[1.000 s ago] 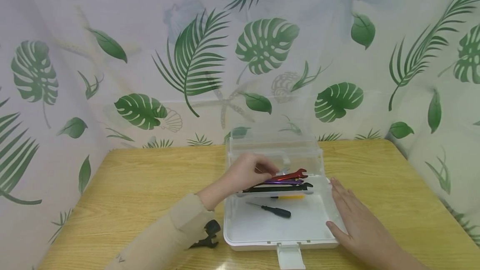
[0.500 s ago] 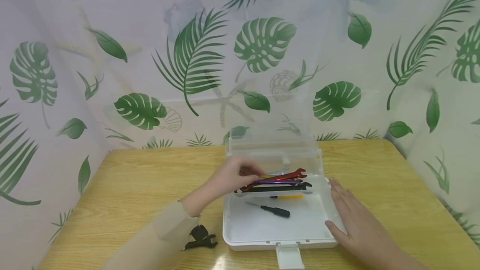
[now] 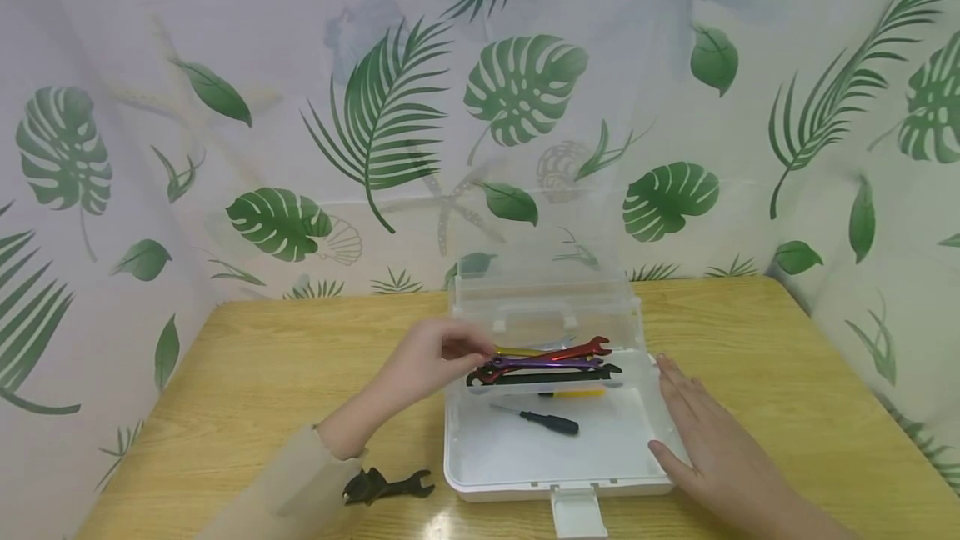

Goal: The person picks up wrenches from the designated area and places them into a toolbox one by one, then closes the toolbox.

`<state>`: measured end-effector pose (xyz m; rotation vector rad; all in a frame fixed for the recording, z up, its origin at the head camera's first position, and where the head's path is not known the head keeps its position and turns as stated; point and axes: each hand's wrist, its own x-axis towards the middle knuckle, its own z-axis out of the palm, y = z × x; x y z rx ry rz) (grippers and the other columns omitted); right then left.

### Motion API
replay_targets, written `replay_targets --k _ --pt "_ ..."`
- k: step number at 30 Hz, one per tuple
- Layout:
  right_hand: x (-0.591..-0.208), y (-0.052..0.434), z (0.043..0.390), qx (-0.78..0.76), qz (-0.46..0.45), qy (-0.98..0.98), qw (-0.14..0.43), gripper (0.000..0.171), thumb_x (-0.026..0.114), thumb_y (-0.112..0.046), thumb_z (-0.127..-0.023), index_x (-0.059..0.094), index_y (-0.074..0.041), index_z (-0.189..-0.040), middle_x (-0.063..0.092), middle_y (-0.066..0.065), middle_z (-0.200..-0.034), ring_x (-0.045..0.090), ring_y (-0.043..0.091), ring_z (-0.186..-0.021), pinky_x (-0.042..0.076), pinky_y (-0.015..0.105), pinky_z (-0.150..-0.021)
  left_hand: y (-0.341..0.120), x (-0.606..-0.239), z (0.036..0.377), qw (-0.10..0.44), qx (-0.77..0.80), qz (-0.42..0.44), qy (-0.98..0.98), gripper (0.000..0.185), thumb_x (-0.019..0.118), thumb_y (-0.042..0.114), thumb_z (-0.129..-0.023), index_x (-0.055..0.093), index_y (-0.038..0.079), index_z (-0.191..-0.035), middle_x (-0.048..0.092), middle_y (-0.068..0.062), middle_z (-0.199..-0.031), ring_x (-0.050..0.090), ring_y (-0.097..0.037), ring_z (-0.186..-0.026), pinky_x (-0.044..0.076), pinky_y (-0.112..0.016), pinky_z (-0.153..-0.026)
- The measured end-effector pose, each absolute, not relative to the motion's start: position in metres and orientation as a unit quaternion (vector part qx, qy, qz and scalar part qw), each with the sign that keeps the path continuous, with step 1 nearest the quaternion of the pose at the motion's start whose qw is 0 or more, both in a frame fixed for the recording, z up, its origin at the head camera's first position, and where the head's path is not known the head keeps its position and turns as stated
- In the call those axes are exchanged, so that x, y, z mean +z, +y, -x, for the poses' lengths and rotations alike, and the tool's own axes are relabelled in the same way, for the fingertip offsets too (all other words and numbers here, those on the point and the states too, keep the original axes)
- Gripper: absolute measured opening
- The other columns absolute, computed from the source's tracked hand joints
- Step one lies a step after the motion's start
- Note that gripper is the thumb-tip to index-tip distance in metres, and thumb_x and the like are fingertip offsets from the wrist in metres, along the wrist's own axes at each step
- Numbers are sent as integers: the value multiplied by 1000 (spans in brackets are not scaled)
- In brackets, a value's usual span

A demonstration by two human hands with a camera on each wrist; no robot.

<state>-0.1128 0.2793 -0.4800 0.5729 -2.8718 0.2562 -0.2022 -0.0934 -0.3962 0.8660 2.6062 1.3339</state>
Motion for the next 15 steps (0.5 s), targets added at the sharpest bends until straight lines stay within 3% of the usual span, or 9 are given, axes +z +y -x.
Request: replay_targets --k 15 --pt "-475 276 113 90 -182 -975 87 87 64 -43 -103 26 6 -164 25 20 -175 39 43 -153 -20 4 -117 -142 -398 177 18 432 -270 860 11 74 2 -96 80 1 -104 81 -12 -103 76 -14 -88 62 -20 -80"
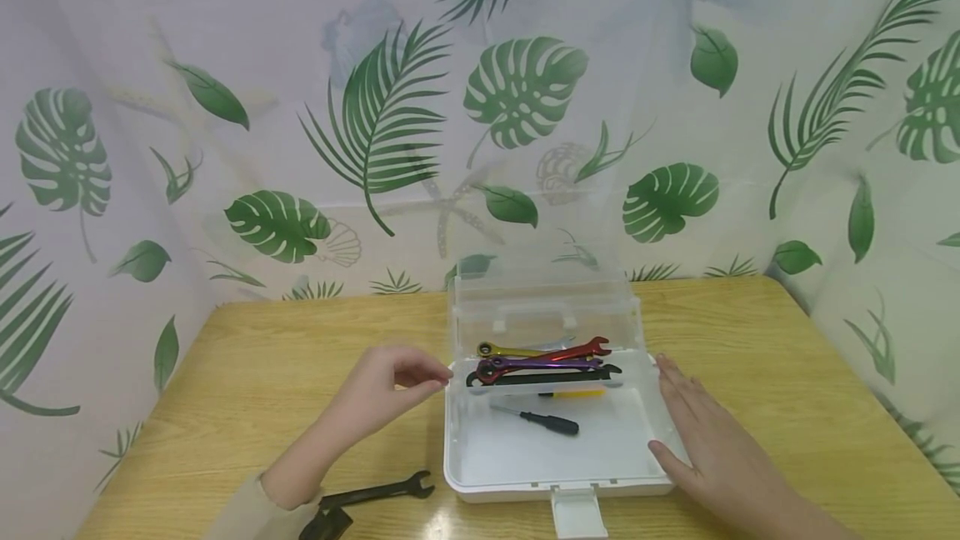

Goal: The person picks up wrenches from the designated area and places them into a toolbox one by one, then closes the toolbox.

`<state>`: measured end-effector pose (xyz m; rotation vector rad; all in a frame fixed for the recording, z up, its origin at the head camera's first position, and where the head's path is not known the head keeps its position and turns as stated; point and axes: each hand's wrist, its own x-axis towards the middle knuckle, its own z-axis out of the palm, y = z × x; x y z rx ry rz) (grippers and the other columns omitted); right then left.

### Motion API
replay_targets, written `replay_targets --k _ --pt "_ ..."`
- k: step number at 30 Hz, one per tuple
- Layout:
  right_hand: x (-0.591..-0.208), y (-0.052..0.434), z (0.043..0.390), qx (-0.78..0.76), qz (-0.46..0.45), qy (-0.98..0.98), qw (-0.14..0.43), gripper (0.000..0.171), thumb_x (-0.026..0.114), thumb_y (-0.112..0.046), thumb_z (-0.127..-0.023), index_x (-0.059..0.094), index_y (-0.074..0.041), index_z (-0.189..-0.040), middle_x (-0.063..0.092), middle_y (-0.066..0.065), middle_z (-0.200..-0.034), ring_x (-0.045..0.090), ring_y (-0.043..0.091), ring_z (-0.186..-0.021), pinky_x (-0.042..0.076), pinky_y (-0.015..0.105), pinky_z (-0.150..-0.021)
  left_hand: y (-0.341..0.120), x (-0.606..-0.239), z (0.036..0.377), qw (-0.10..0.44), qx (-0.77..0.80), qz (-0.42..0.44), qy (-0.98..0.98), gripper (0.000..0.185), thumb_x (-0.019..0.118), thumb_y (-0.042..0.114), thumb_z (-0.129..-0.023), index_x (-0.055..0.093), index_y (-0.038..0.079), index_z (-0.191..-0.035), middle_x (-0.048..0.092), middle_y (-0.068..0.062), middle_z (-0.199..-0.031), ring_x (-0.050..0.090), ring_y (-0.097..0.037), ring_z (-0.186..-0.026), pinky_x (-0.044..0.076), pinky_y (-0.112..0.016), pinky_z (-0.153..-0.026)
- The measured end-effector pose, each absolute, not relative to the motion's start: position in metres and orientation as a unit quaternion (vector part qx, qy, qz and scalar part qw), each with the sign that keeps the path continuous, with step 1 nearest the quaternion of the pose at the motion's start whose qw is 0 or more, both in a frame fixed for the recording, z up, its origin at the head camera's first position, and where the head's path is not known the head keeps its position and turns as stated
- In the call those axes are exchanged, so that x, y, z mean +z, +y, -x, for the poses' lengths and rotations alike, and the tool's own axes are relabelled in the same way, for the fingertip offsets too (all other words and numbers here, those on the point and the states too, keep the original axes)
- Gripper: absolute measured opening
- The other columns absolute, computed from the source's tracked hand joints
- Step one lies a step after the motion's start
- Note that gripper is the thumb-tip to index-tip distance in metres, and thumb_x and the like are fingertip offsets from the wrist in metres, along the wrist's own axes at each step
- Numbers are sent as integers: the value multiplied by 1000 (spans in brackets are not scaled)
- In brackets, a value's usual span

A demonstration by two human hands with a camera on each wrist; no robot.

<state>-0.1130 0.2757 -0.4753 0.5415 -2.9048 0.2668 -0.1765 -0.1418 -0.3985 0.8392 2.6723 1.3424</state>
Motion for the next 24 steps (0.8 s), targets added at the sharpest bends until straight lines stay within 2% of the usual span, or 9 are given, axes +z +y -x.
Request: replay_targets --k 10,24 --pt "-475 276 113 88 -184 -975 89 88 64 -43 -103 25 6 -165 23 18 -176 39 43 -154 -19 5 -118 -165 -410 166 28 446 -218 868 11 73 2 -97 80 0 -106 82 -13 -105 77 -15 -87 61 -20 -78" --pt "-479 278 114 86 -187 -974 94 87 64 -43 -103 26 6 -164 26 20 -175 39 42 -154 -19 5 -118 -181 -435 154 50 480 -171 859 14 75 6 -97 79 -3 -108 81 -16 -108 79 -19 -95 61 -18 -82"
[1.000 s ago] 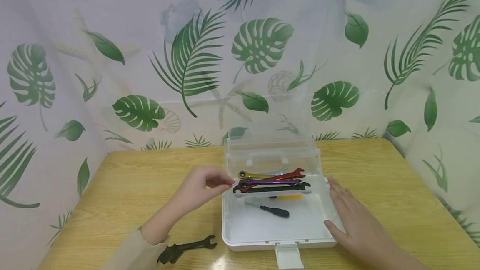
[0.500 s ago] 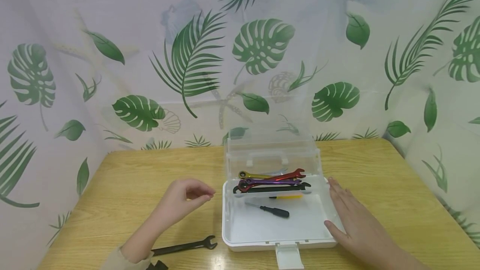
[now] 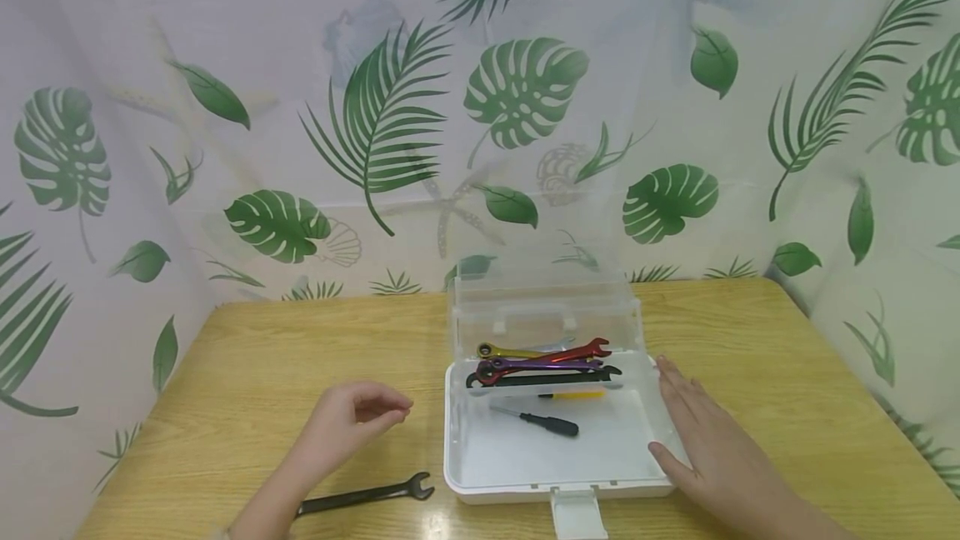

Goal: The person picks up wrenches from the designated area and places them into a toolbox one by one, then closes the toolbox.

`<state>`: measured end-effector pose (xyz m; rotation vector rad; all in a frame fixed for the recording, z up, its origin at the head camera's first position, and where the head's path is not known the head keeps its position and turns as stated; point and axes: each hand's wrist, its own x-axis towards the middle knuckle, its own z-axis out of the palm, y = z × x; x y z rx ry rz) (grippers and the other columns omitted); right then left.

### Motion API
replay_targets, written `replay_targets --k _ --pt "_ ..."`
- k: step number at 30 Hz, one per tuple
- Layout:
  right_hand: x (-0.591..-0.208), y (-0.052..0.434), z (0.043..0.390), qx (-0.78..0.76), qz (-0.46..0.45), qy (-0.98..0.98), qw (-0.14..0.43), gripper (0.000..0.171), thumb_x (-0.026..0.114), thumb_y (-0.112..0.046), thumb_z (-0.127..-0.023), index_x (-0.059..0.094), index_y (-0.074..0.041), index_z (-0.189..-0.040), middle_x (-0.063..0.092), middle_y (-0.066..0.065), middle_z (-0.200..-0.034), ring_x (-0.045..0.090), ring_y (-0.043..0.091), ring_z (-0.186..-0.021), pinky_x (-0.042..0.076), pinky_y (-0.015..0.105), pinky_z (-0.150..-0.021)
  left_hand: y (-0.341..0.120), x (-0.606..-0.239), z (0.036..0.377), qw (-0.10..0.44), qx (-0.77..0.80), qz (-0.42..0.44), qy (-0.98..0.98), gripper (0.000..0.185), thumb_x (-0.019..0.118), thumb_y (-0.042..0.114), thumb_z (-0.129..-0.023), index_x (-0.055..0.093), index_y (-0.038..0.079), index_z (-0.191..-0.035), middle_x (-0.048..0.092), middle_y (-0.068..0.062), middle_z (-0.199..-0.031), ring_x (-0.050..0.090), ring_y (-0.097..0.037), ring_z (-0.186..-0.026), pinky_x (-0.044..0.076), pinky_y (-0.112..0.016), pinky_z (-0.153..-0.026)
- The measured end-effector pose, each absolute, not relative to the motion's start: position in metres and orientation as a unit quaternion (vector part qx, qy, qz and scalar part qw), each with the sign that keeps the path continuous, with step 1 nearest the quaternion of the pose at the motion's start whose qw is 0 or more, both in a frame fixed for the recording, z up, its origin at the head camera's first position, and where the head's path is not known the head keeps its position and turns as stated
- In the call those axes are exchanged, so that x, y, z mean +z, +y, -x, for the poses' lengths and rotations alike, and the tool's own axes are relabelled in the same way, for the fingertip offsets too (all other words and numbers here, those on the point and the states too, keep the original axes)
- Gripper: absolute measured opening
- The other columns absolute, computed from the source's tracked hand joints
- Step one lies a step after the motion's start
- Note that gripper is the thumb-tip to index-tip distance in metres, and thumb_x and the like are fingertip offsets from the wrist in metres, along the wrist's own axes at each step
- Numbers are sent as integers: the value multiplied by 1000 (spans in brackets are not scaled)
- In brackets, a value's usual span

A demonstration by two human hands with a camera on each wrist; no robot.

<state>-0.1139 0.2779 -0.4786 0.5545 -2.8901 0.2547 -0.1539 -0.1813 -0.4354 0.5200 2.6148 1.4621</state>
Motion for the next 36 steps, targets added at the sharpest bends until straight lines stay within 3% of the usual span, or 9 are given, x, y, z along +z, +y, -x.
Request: replay_targets --k 9,24,36 --pt "-479 278 114 84 -192 -972 103 86 65 -42 -102 29 7 -163 27 20 -175 39 41 -154 -18 6 -120 -188 -456 148 57 495 -166 851 13 75 4 -96 78 -5 -106 81 -19 -106 77 -8 -89 61 -17 -80" --pt "-483 280 113 82 -204 -968 121 86 66 -40 -102 29 7 -163 25 18 -176 34 33 -159 -16 8 -123 -196 -479 138 62 494 -162 852 15 79 3 -92 78 -4 -105 81 -18 -102 74 -3 -86 62 -19 -79" --pt "-481 279 114 84 -198 -970 110 86 66 -41 -102 29 7 -163 27 19 -175 38 39 -156 -17 6 -121 -216 -485 128 104 479 -174 854 19 82 4 -90 77 -5 -106 80 -17 -102 71 -1 -83 62 -20 -77"
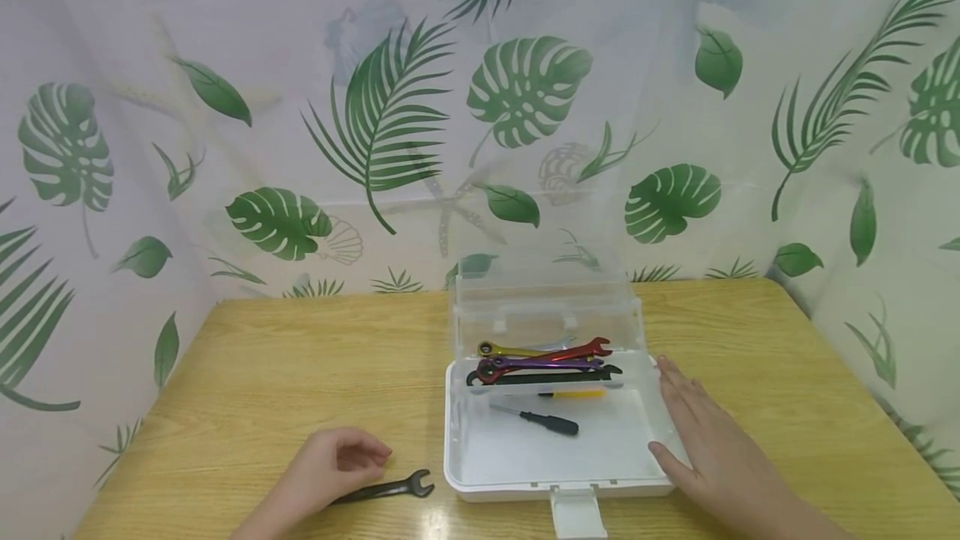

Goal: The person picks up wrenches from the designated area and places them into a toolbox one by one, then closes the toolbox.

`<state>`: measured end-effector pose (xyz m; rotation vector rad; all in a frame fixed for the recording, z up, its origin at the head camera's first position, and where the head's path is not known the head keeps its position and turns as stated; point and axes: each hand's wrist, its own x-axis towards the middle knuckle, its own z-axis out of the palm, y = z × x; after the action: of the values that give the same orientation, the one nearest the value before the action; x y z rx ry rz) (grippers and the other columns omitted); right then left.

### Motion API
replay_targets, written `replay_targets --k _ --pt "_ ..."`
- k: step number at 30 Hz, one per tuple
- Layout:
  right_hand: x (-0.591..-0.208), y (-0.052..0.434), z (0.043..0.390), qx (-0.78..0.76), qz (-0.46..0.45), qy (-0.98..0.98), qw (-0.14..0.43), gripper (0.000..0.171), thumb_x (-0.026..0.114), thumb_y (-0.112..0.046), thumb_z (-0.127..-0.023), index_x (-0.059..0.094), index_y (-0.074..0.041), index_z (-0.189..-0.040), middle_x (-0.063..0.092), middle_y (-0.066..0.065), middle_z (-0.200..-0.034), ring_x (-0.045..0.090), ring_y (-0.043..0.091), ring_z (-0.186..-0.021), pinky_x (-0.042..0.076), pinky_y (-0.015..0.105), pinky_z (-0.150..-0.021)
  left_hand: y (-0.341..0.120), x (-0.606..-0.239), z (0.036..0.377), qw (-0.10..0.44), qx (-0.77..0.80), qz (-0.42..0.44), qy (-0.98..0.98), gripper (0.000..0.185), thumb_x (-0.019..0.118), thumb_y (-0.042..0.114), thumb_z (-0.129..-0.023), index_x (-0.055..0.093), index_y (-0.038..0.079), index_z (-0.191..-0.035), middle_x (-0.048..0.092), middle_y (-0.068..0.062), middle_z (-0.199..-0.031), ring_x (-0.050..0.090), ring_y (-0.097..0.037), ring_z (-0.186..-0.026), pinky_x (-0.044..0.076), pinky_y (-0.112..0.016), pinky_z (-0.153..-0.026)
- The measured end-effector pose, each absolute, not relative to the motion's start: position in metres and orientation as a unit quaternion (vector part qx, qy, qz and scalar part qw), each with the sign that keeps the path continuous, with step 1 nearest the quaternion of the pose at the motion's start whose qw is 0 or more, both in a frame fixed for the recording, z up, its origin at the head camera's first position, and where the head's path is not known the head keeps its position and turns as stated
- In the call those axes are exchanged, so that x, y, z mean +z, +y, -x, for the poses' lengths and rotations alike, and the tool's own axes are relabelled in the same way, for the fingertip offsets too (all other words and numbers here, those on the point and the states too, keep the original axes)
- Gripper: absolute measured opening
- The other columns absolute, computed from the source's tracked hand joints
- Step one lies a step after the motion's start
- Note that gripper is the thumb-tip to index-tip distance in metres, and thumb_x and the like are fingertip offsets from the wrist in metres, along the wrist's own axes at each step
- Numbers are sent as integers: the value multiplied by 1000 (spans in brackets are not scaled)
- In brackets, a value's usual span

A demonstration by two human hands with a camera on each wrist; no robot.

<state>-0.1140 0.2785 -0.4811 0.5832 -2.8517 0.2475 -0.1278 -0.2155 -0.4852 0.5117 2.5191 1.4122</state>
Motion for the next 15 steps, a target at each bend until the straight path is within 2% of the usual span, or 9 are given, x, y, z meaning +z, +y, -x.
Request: replay_targets --k 9,15 --pt "-486 281 115 79 -222 -960 150 85 70 -37 -100 33 9 -161 27 19 -175 33 29 -161 -13 9 -125 -221 -489 126 139 467 -176 855 21 84 6 -88 78 -1 -107 79 -11 -101 67 1 -82 60 -20 -73" --pt "-485 281 114 84 -215 -963 139 85 70 -38 -99 34 9 -160 30 20 -174 41 38 -154 -14 8 -123 -223 -491 124 155 462 -193 852 24 86 1 -84 78 -1 -107 77 -8 -97 65 2 -81 60 -19 -73"
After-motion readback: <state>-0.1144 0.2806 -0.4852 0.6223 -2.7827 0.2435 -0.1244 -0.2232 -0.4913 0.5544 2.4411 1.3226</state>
